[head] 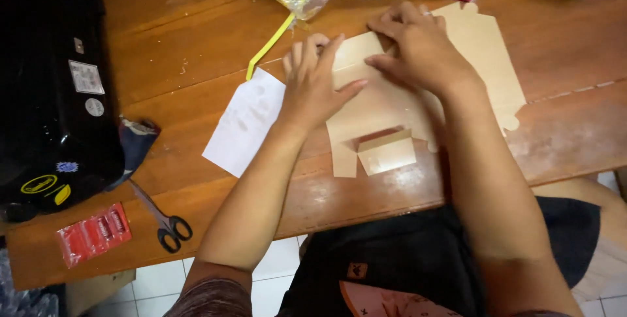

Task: The person folds pre-cut cardboard sheets into small boxes by hand, creasing the edges and tucking flaps to form the structure. They stack completed boxes and continue folding additional sheets on a wooden table.

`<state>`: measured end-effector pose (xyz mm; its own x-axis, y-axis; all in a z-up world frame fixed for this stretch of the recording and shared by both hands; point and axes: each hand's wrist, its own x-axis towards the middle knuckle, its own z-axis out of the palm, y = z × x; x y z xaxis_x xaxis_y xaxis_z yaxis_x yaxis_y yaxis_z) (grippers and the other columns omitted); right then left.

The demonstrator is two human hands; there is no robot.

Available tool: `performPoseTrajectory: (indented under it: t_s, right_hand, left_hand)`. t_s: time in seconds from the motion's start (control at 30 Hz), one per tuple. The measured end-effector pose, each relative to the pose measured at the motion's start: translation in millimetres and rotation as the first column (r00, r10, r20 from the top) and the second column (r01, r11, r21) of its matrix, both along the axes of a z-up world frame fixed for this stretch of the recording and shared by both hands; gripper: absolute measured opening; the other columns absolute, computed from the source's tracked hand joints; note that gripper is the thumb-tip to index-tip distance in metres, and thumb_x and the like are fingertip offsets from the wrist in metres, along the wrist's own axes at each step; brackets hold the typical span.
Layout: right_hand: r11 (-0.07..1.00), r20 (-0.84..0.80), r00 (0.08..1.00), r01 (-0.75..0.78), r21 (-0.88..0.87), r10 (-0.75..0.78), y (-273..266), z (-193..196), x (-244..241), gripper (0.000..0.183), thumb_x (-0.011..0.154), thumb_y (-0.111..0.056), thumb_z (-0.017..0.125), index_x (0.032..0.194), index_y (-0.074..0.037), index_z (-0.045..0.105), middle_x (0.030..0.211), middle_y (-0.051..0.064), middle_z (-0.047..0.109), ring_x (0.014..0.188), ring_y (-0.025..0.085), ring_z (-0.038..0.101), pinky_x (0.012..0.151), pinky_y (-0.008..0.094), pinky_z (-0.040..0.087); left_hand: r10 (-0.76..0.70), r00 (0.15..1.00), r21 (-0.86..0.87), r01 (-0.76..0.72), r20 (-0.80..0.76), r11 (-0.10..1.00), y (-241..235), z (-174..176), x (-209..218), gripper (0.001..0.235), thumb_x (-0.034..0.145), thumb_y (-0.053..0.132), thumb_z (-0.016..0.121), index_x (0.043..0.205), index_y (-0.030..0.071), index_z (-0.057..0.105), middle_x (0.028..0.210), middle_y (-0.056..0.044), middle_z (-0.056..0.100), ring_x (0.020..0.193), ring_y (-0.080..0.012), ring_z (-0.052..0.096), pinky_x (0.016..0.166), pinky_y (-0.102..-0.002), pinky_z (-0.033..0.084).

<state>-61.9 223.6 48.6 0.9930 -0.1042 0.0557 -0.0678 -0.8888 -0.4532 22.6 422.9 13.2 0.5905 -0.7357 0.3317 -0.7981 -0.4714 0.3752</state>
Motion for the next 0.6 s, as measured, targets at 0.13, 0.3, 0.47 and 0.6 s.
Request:
performPoseTrajectory:
  t_s: [0.13, 0.3, 0.47, 0.6]
  right_hand:
    - [0.999, -0.013, 1.0, 0.01, 0.045, -0.009, -4, -4, -6, 0.057, 0.082, -0.03, 0.076, 0.135, -0.016, 0.062, 0.124, 0.013, 0.051, 0.115, 0.034, 0.047, 0.098, 0.048, 0.026]
    - [0.969, 0.292, 0.953, -0.146, 0.201, 0.083, 3, 5, -16, 0.034, 0.07, 0.009, 0.074, 0.092, -0.006, 0.054, 0.103, 0.011, 0.059, 0.095, 0.029, 0.055, 0.091, 0.038, 0.035]
    - [0.97, 0.262, 0.958, -0.166, 0.179, 0.116, 2, -2, -14, 0.026, 0.074, 0.009, 0.061, 0.098, -0.001, 0.064, 0.097, 0.014, 0.064, 0.085, 0.033, 0.058, 0.078, 0.039, 0.044]
    - [0.985, 0.182, 0.97, -0.143, -0.097, 0.159, 7, 2, -21, 0.02, 0.075, -0.009, 0.068, 0.095, -0.011, 0.067, 0.111, 0.005, 0.059, 0.09, 0.032, 0.047, 0.072, 0.044, 0.035]
  left_hand:
    - [-0.002, 0.999, 0.002, 0.002, 0.041, 1.0, -1, 2, -3, 0.077, 0.078, 0.058, 0.081, 0.133, 0.013, 0.051, 0.124, -0.005, 0.05, 0.104, -0.0302, 0.048, 0.093, -0.047, 0.038]
    - [-0.19, 0.982, -0.09, 0.19, 0.0, 0.978, 0, 6, -9, 0.059, 0.08, 0.028, 0.088, 0.119, 0.008, 0.048, 0.12, -0.008, 0.056, 0.107, -0.0298, 0.053, 0.092, -0.041, 0.037]
    - [-0.17, 0.979, -0.118, 0.183, 0.116, 0.976, -4, 12, -19, 0.038, 0.082, 0.019, 0.084, 0.107, 0.009, 0.056, 0.096, -0.006, 0.056, 0.088, -0.0274, 0.054, 0.081, -0.039, 0.038]
    - [-0.209, 0.959, -0.06, 0.224, 0.19, 0.973, -3, 20, -25, 0.032, 0.087, 0.008, 0.078, 0.111, 0.002, 0.058, 0.099, -0.01, 0.055, 0.088, -0.0298, 0.052, 0.086, -0.042, 0.046]
